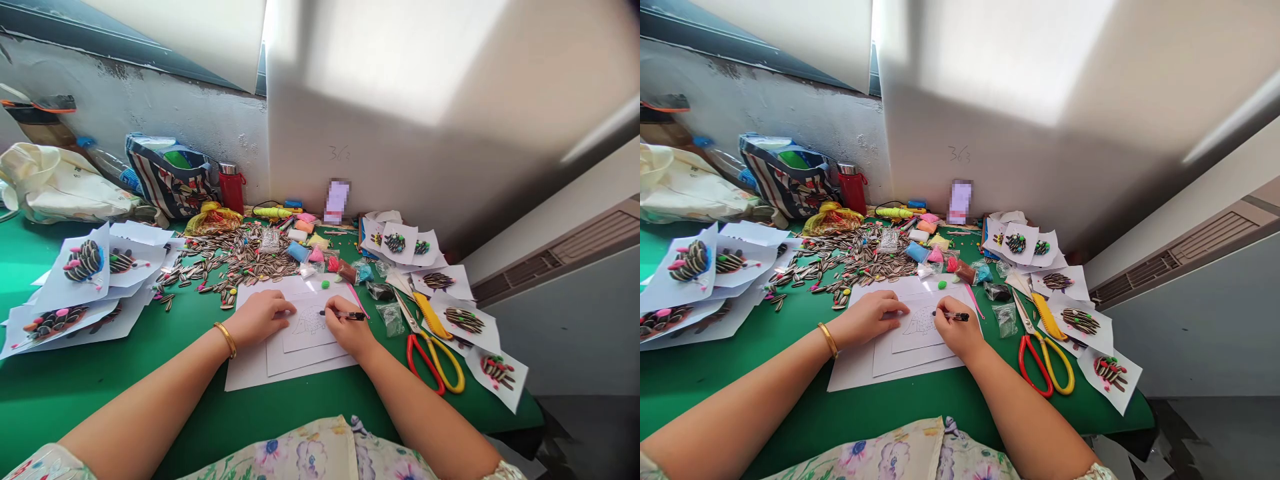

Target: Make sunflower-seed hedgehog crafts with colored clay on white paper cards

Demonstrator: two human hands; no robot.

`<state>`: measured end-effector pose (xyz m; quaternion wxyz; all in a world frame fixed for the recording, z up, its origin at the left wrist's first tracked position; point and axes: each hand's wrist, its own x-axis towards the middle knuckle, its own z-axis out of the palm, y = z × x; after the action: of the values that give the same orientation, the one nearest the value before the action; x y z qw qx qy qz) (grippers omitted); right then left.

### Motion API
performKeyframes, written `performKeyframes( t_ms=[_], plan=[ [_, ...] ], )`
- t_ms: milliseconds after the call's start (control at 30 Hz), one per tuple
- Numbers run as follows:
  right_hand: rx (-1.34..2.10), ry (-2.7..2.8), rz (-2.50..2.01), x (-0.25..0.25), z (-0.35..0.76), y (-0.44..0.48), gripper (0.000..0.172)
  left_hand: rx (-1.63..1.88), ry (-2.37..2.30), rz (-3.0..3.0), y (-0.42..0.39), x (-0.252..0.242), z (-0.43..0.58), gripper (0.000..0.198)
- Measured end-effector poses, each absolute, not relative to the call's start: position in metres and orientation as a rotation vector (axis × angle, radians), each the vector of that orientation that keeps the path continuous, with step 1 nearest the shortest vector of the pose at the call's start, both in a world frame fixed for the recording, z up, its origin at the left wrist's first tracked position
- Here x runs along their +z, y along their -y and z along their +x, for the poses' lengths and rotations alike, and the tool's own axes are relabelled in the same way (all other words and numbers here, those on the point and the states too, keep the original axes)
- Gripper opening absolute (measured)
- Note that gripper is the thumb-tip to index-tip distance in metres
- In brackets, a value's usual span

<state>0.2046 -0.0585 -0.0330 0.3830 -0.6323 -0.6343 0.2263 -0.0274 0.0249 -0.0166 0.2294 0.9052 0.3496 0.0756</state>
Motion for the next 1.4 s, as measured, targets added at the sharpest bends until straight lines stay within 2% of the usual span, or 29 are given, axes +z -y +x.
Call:
performKeyframes(
  t_ms=[1400],
  plan=[
    [0.577, 1.619, -1.639, -0.0315, 0.2102, 0.0532, 0.015, 0.216, -0.956, 2.491, -0.0244, -0.0161, -0.0284, 0.028]
  ],
)
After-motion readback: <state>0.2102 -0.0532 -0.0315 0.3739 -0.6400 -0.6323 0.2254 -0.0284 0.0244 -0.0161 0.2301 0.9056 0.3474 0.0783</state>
